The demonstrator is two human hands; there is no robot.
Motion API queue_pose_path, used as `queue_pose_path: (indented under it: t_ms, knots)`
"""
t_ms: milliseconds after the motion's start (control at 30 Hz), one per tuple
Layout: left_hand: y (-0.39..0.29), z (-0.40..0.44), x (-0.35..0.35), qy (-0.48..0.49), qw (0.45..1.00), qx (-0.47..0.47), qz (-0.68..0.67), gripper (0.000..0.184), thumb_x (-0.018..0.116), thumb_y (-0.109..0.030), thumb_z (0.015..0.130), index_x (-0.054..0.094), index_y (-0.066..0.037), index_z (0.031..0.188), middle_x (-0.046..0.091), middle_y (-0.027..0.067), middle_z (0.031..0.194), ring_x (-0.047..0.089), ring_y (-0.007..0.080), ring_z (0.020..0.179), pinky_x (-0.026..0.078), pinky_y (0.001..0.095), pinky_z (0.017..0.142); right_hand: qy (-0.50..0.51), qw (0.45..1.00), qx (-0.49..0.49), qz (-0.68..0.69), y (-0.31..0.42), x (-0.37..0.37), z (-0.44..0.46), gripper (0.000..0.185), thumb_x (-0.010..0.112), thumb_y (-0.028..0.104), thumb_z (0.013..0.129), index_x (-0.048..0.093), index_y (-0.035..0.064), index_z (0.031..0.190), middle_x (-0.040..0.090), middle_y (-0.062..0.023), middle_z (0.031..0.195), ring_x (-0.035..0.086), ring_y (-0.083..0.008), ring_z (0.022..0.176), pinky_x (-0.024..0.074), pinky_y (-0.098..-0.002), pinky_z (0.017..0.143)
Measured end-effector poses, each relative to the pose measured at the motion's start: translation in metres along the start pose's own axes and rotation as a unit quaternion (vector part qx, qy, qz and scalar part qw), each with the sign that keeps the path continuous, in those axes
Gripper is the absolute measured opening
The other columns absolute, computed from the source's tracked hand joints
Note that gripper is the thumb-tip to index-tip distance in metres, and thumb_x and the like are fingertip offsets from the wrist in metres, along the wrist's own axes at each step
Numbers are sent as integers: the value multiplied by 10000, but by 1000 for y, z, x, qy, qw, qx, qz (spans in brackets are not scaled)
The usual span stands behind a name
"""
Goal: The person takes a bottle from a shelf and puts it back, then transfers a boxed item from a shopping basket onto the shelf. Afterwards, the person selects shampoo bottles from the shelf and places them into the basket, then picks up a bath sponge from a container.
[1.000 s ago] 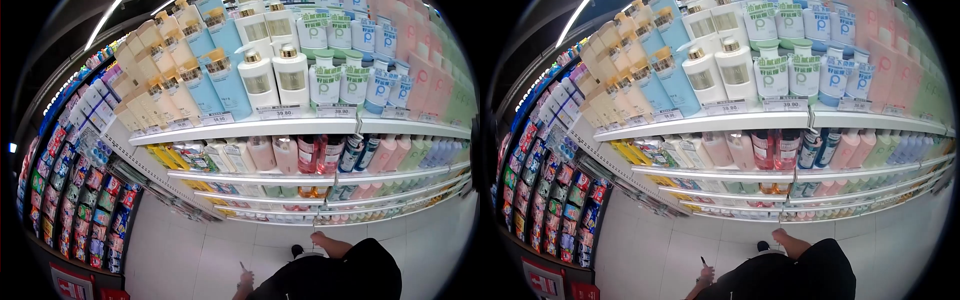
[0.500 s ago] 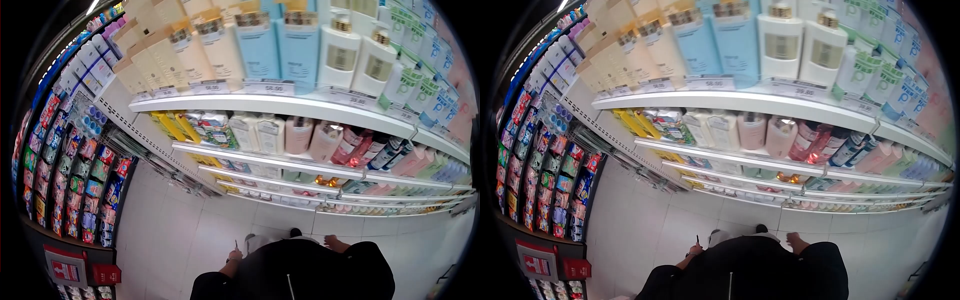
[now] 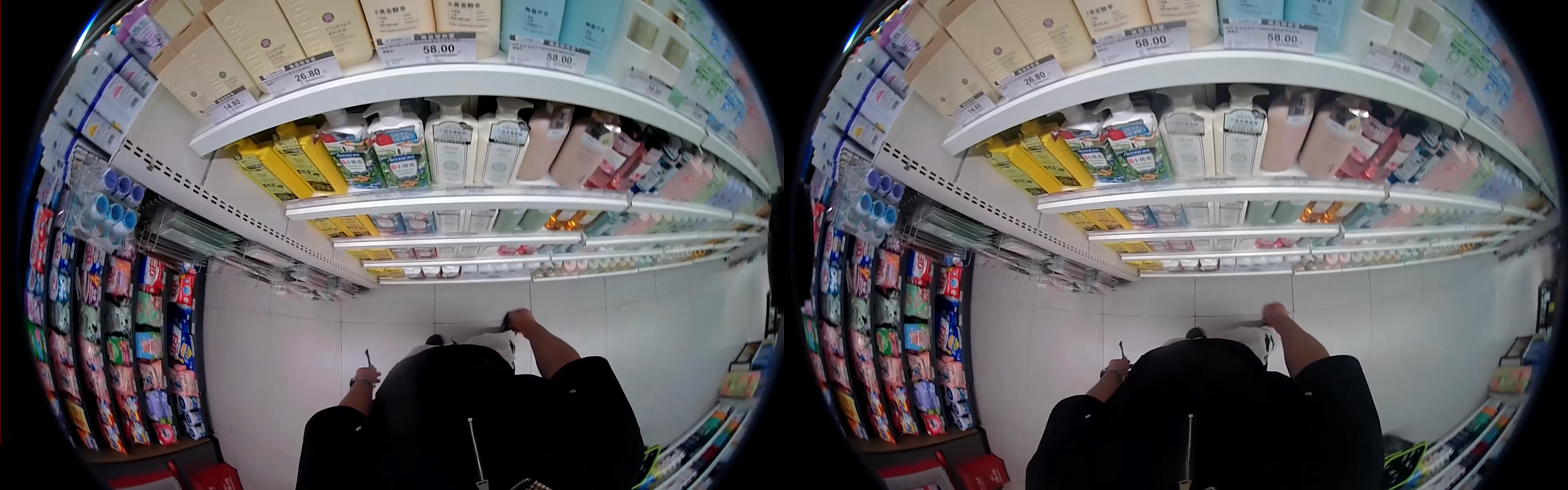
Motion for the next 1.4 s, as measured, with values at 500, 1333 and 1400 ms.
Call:
queue_pose_path:
  t_ms: [500, 1333, 1400]
  knots:
    - [-16, 36, -37, -206, 929, -44, -304, 275, 495, -262, 835, 669, -57, 898, 686, 219, 960, 663, 358, 959, 514, 475, 816, -265, 789, -554, -14, 572, 5, -320, 516, 694, 112, 807, 497, 64, 1283, 640, -49, 794, 603, -91, 676, 495, -260, 672]
    - [-11, -79, 94, -31, 791, -100, -603, 246, 502, -247, 880, 586, -87, 1046, 680, 127, 1028, 660, 298, 900, 518, 444, 752, -309, 750, -480, -334, 650, 10, -299, 828, 835, 420, 642, 500, 14, 1281, 659, -213, 1091, 648, -354, 997, 516, -402, 880]
    - [-9, -79, 81, -38, 756, -105, -645, 246, 502, -246, 882, 581, -88, 1053, 679, 121, 1031, 659, 294, 897, 518, 442, 749, -291, 749, -495, -332, 644, 12, -298, 821, 834, 418, 647, 501, 18, 1282, 669, -202, 1071, 655, -346, 983, 518, -397, 870]
Point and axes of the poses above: each hand's wrist, its own z-axis towards the middle knuckle, its own x-axis out of the palm, y = z × x, the point moved 2 cm from there along z, towards the middle knuckle
